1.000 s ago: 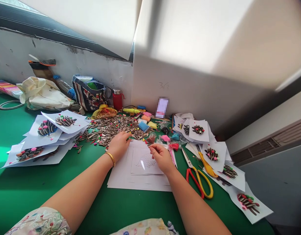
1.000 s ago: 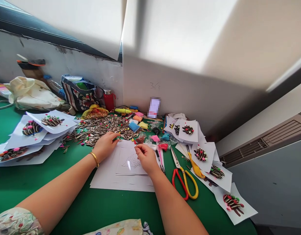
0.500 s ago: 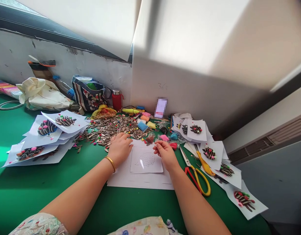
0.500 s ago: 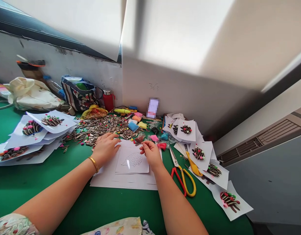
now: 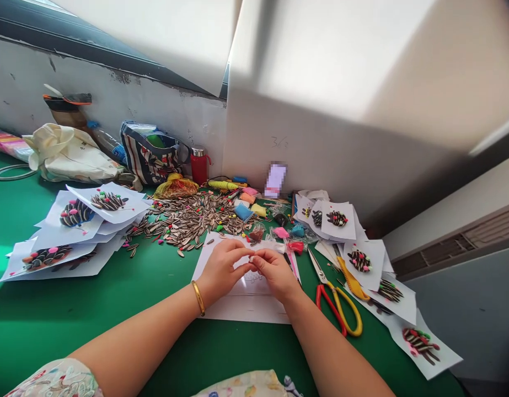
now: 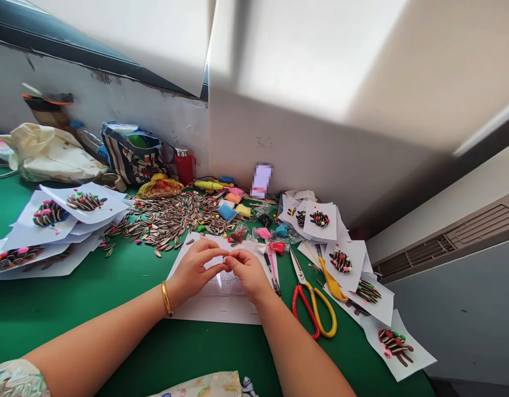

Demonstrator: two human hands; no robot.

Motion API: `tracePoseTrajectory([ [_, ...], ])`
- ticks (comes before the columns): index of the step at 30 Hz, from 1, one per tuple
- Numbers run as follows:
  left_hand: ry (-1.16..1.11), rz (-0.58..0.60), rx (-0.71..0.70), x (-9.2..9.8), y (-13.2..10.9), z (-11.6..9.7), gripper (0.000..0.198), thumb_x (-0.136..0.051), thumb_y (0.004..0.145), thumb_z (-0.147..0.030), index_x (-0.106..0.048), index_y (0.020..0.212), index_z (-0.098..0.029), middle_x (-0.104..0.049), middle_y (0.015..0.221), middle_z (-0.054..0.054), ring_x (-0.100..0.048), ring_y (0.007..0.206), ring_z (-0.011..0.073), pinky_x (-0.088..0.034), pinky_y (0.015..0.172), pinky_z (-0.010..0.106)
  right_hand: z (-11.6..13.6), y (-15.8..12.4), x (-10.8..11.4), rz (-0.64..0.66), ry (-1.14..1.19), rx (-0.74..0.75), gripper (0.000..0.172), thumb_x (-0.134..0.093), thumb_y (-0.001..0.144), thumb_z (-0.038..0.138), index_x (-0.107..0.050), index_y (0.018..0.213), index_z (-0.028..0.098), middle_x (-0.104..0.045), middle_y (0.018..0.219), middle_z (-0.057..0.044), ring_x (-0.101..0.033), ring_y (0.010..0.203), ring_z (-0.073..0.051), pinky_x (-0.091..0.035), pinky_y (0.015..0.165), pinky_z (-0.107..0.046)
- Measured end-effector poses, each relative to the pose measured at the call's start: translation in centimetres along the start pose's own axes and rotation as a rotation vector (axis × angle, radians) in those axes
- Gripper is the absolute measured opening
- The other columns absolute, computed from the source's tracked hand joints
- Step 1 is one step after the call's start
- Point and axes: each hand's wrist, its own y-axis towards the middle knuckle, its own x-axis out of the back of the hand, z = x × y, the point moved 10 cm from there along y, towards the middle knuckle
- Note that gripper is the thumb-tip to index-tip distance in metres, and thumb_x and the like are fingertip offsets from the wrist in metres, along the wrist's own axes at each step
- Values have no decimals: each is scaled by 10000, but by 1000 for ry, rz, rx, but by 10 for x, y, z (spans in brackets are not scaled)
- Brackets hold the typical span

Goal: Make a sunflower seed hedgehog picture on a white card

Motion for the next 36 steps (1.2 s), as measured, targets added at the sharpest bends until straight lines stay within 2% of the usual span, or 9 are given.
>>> tracePoseTrajectory([
  [3, -21, -16, -6, 3, 0, 1, 165, -662, 893, -331, -758, 1002, -253, -664, 926, 62, -600, 896, 207, -480, 831, 370, 4, -3, -2, 26, -70, 23, 371, -678, 811, 561, -687, 801, 190, -637, 666, -11, -551, 640, -145, -416, 617, -279],
  [6, -97, -21, 73, 4, 0, 8, 163, -652, 898, -343, -763, 971, -249, -662, 905, 58, -601, 886, 202, -487, 828, 358, 10, -3, 2, 9, -104, 63, 400, -588, 878, 576, -709, 868, 195, -666, 762, -35, -581, 685, -154, -439, 636, -287],
  [11, -282, 26, 265, -1, 1, 23, 190, -667, 873, -386, -747, 837, -217, -652, 854, 47, -605, 820, 184, -503, 789, 329, 16, -3, 12, -77, -123, 120, 289, -680, 829, 497, -706, 945, 234, -666, 852, -22, -603, 736, -160, -497, 722, -316],
  [18, -533, 116, 465, -20, -7, 34, 259, -684, 824, -451, -725, 776, -200, -667, 844, 52, -601, 811, 190, -497, 776, 321, 37, -11, 0, -50, -247, 290, 331, -782, 743, 422, -704, 1017, 254, -627, 909, -36, -573, 795, -182, -486, 698, -317],
  [23, -637, 172, 490, -29, -10, 29, 279, -720, 780, -467, -724, 740, -191, -646, 804, 47, -587, 799, 190, -491, 783, 324, 33, -9, -2, -21, -200, 260, 379, -810, 701, 477, -710, 992, 255, -603, 844, -20, -548, 750, -174, -477, 683, -316],
  [29, -719, 220, 496, -29, -7, 22, 278, -671, 834, -463, -748, 817, -197, -676, 919, 62, -596, 887, 201, -485, 854, 334, 28, -6, 0, -12, -144, 223, 328, -776, 744, 499, -721, 952, 251, -632, 871, -30, -576, 785, -185, -498, 738, -337],
  [32, -704, 236, 448, -27, -5, 19, 277, -664, 844, -467, -760, 869, -208, -677, 932, 64, -598, 898, 204, -484, 859, 337, 37, -9, 3, -50, -190, 296, 234, -751, 792, 452, -737, 928, 262, -629, 890, -39, -592, 820, -193, -498, 746, -340],
  [36, -643, 219, 430, -27, -6, 23, 307, -714, 790, -491, -769, 897, -208, -669, 905, 70, -606, 865, 210, -500, 807, 337, 50, -16, 4, -117, -306, 410, 151, -737, 819, 400, -756, 898, 273, -601, 856, -38, -575, 784, -185, -478, 689, -331],
])
